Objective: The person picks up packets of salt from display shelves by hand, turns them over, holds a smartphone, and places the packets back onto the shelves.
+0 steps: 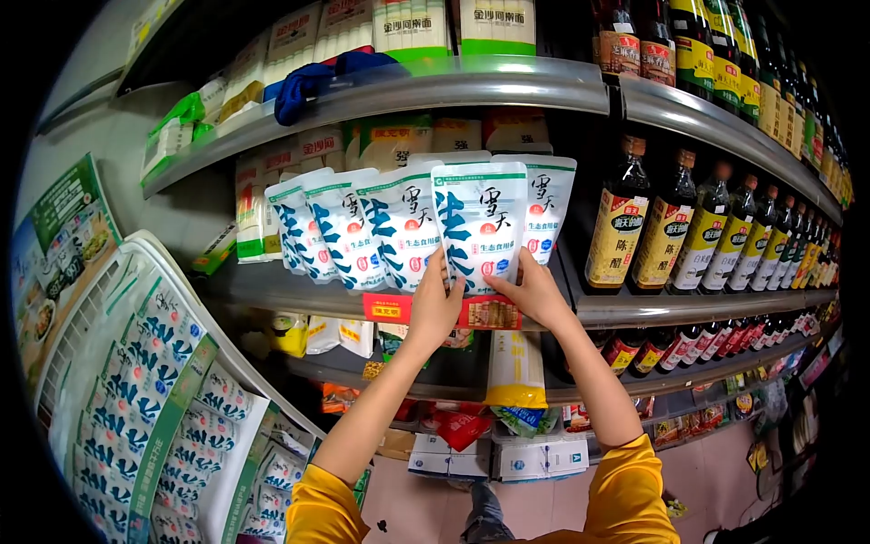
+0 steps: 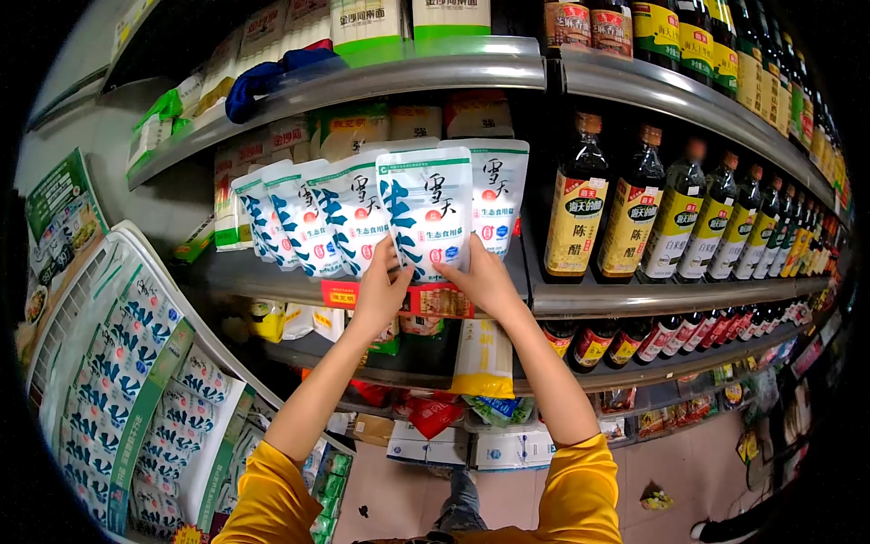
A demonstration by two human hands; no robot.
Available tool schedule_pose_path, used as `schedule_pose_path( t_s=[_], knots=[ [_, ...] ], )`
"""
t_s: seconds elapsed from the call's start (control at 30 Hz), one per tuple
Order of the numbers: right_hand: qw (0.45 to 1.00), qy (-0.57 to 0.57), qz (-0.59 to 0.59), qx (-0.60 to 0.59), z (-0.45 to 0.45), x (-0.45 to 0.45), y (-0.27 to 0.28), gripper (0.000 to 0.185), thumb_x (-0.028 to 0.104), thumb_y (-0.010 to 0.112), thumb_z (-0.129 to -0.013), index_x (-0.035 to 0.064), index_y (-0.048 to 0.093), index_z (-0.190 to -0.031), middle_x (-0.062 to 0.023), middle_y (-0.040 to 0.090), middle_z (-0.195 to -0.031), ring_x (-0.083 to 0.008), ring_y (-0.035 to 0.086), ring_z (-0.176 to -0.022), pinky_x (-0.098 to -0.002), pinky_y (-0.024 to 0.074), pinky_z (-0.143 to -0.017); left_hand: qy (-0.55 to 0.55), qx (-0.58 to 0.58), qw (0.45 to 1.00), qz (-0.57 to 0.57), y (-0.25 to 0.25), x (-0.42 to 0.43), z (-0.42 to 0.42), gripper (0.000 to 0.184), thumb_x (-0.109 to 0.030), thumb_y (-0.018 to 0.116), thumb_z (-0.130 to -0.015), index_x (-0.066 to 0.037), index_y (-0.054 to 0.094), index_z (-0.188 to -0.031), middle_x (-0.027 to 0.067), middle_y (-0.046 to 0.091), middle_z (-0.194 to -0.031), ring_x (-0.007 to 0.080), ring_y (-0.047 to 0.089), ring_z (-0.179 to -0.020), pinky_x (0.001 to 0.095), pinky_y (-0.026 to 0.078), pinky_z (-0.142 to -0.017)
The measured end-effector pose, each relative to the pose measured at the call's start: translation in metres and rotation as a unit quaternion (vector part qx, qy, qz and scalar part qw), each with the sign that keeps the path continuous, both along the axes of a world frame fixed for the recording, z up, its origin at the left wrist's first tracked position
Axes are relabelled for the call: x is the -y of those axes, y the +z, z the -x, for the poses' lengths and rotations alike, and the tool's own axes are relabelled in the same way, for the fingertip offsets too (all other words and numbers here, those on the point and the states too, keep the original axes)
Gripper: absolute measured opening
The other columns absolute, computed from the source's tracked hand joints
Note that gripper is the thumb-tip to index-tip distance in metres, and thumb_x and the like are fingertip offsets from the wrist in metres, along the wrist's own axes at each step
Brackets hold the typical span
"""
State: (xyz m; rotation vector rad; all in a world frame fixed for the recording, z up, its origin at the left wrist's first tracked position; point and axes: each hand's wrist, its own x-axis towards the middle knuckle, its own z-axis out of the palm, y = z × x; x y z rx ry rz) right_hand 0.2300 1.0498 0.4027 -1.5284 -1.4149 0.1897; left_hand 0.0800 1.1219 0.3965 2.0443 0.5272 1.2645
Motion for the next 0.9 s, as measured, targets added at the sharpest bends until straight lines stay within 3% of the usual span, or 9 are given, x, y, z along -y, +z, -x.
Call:
schedule_pose_path(
  t_s=[0.03,0.07,0.13,0.27,0.33,0.37,0.43,0.73,0.9],
  knots=[
    [1.0,0.0,-0.009,0.0,0.0,0.0,0.0,0.046,0.028,0.064,-0.071,-0.0054,0.043,-0.094,-0.0246,0.057,-0.085,-0.0329,0.057,-0.081,-0.0353,0.0442,-0.068,0.001,0.001,1.0,-0.001,0.001,0.002,0.003,0.044,-0.002,0.05,-0.078,0.001,0.031,-0.119,0.0167,0.052,-0.102,0.025,0.054,-0.09,0.0314,0.043,-0.075],
    [1.0,0.002,-0.01,0.002,0.0,-0.001,0.001,0.046,0.028,0.064,-0.071,-0.0054,0.043,-0.094,-0.0246,0.057,-0.085,-0.0329,0.057,-0.081,-0.0353,0.0442,-0.068,0.01,-0.013,1.0,-0.012,0.003,0.003,0.005,0.044,-0.002,0.05,-0.078,0.0,0.032,-0.118,0.0165,0.052,-0.103,0.0254,0.054,-0.09,0.0319,0.043,-0.075],
    [1.0,-0.009,0.028,0.005,0.001,-0.001,0.004,0.042,0.017,0.063,-0.074,-0.0051,0.042,-0.103,-0.0171,0.057,-0.093,-0.0201,0.057,-0.084,-0.0284,0.0457,-0.07,0.021,-0.027,0.999,-0.023,0.006,0.005,0.009,0.044,-0.003,0.051,-0.078,0.0,0.033,-0.117,0.0163,0.052,-0.103,0.0258,0.053,-0.091,0.0324,0.042,-0.076],
    [1.0,-0.013,0.015,0.016,-0.003,-0.011,-0.005,0.042,0.017,0.063,-0.074,-0.0063,0.042,-0.101,-0.0174,0.057,-0.092,-0.0199,0.057,-0.083,-0.0278,0.0459,-0.069,0.038,-0.029,0.998,-0.031,0.006,0.006,0.014,0.044,-0.003,0.052,-0.077,0.0,0.035,-0.116,0.0166,0.051,-0.104,0.0269,0.052,-0.094,0.034,0.042,-0.077],
    [1.0,-0.007,-0.002,-0.018,-0.003,-0.015,-0.007,0.049,0.027,0.066,-0.069,-0.0065,0.041,-0.094,-0.025,0.056,-0.088,-0.0315,0.057,-0.085,-0.0341,0.0439,-0.07,0.041,-0.028,0.998,-0.036,0.002,0.004,0.016,0.044,-0.003,0.053,-0.076,0.0,0.035,-0.116,0.0169,0.051,-0.104,0.0272,0.051,-0.095,0.0344,0.041,-0.078],
    [1.0,-0.005,-0.002,-0.016,-0.001,-0.014,-0.004,0.049,0.027,0.066,-0.069,-0.0065,0.041,-0.094,-0.025,0.056,-0.088,-0.0315,0.057,-0.085,-0.0341,0.0439,-0.07,0.038,-0.026,0.998,-0.048,-0.001,0.003,0.016,0.045,-0.004,0.053,-0.077,0.0,0.034,-0.118,0.0174,0.049,-0.107,0.0256,0.049,-0.098,0.0329,0.04,-0.081],
    [1.0,0.011,0.003,-0.012,0.003,-0.01,0.001,0.043,0.018,0.064,-0.073,-0.0066,0.039,-0.098,-0.0174,0.055,-0.092,-0.0168,0.054,-0.085,-0.0276,0.0453,-0.069,0.034,-0.022,0.997,-0.059,-0.002,0.003,0.016,0.046,-0.005,0.053,-0.078,0.0,0.033,-0.119,0.0179,0.047,-0.11,0.0241,0.047,-0.102,0.0314,0.039,-0.083],
    [0.999,0.036,-0.027,-0.023,0.005,-0.021,-0.004,0.047,0.016,0.063,-0.074,-0.0052,0.032,-0.101,-0.0167,0.053,-0.091,-0.0171,0.052,-0.084,-0.0267,0.0429,-0.07,0.068,-0.034,0.994,-0.078,-0.009,-0.002,0.019,0.053,-0.005,0.056,-0.076,0.0,0.03,-0.121,0.0163,0.041,-0.109,0.0247,0.045,-0.101,0.0327,0.038,-0.084],
    [1.0,0.019,-0.002,-0.017,0.003,-0.026,-0.002,0.046,0.018,0.063,-0.074,-0.0044,0.033,-0.1,-0.0179,0.053,-0.091,-0.0187,0.053,-0.083,-0.0279,0.0432,-0.069,0.043,-0.011,0.997,-0.071,-0.012,-0.003,0.015,0.054,-0.007,0.056,-0.075,0.004,0.029,-0.12,0.0193,0.041,-0.108,0.0293,0.043,-0.103,0.0343,0.036,-0.086]
  ],
)
